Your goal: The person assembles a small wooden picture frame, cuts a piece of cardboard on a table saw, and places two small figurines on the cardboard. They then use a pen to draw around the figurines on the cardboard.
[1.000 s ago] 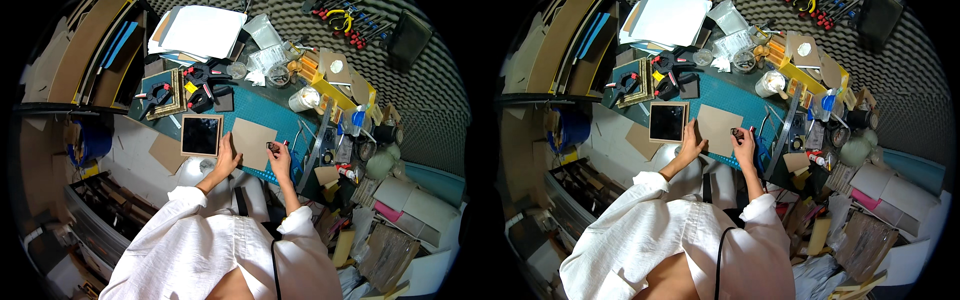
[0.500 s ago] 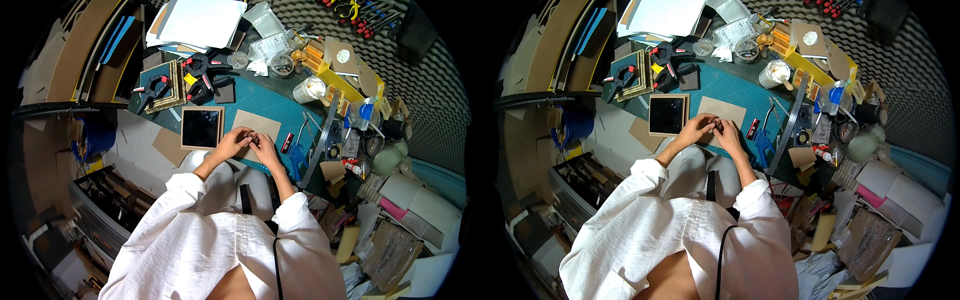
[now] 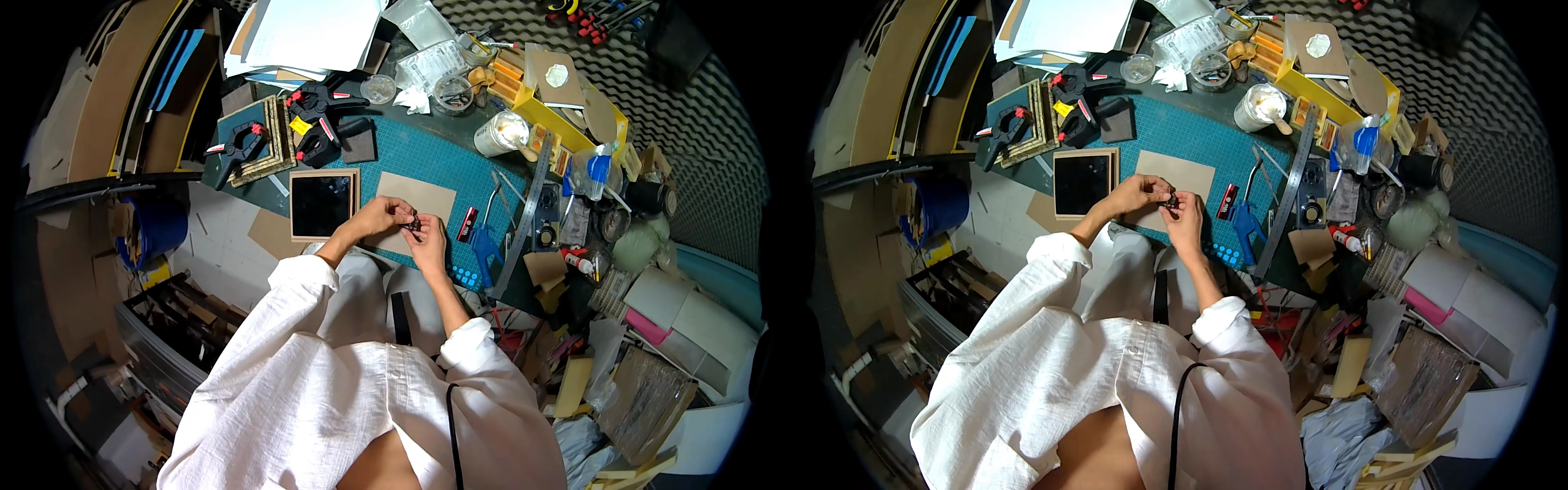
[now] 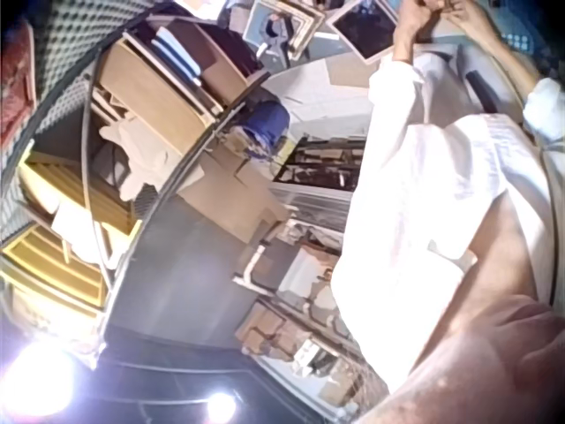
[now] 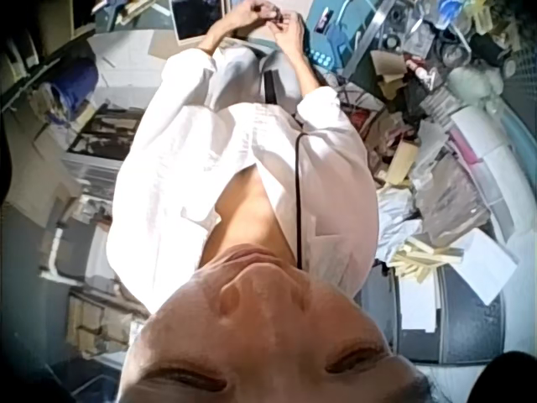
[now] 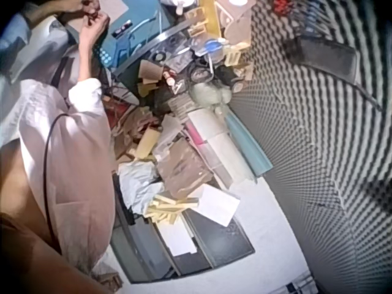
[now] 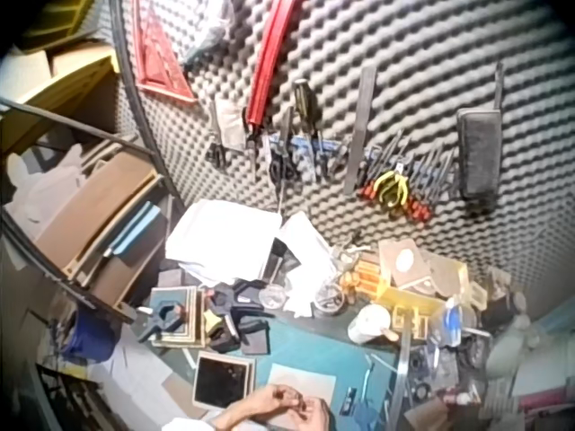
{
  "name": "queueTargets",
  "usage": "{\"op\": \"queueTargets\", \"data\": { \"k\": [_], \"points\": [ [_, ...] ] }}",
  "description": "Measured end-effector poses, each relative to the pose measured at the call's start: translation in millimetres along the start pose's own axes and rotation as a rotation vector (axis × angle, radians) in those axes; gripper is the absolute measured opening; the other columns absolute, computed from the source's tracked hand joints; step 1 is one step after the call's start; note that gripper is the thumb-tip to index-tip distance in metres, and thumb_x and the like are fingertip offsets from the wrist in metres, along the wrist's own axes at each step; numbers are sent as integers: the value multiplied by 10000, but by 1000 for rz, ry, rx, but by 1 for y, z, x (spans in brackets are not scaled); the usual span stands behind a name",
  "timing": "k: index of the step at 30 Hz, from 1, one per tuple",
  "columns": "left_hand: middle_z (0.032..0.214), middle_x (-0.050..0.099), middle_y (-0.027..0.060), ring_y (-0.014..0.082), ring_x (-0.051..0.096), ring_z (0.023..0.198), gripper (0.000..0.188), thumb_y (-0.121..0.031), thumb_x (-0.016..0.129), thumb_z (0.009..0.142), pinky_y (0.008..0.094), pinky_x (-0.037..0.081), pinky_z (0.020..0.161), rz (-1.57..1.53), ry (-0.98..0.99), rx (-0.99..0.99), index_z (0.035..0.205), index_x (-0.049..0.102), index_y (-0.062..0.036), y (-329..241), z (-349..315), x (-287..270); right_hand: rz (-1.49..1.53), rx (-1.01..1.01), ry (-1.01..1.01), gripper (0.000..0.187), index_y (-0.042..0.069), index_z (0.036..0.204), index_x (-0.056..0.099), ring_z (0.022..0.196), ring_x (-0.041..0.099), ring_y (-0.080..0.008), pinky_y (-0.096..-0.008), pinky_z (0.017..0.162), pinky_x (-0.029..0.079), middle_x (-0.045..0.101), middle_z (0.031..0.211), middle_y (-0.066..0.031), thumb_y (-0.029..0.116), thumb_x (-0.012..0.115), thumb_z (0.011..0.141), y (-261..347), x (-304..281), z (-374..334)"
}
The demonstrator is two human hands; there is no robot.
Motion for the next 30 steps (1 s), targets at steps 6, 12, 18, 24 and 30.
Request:
{"op": "queueTargets", "data": {
  "k": [6, 12, 18, 24, 30],
  "points": [
    [889, 691, 27, 108, 631, 849, 216, -134, 715, 866, 261, 505, 807, 40, 39, -34, 1027, 669, 2, -6, 2, -2, 2, 55, -88, 459, -16, 1129, 489, 898, 644, -190, -302, 773, 560, 616, 1031, -138, 36, 773, 773, -1, -2, -8],
    [871, 686, 24, 88, 622, 837, 200, -137, 710, 875, 246, 500, 801, -86, 66, -20, 1018, 667, -4, -9, -3, -2, 354, 120, -50, 352, -11, 1127, 513, 943, 616, -139, -250, 817, 517, 616, 1019, -89, 20, 715, 840, -15, 1, -8],
    [892, 696, 36, 93, 631, 851, 219, -147, 699, 887, 241, 499, 805, -160, 66, -7, 1045, 674, 2, -50, -24, -3, 472, 93, -37, 339, -4, 1163, 526, 957, 619, -126, -228, 808, 494, 633, 1040, -79, 18, 688, 866, 24, -16, -16],
    [935, 712, 59, 88, 630, 854, 250, -136, 684, 894, 241, 506, 788, -154, 18, 84, 1102, 691, 4, -107, -54, -4, 497, 78, 0, 350, -4, 1195, 508, 995, 605, -121, -223, 804, 501, 619, 1098, -99, -7, 660, 880, 88, -35, -25],
    [919, 710, 38, 60, 613, 832, 218, -112, 678, 889, 221, 498, 736, -108, -22, 129, 1082, 707, -15, -170, -92, -6, 508, -36, 1, 361, -19, 1204, 502, 991, 612, -138, -240, 826, 508, 623, 1087, -119, -43, 646, 874, 153, -51, -36]
  ]
}}
Point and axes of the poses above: each hand's wrist, its own z-axis towards the middle knuckle, its own x-axis out of the palm, y = z × x, the point moved 7 cm from there along z, towards the middle knuckle
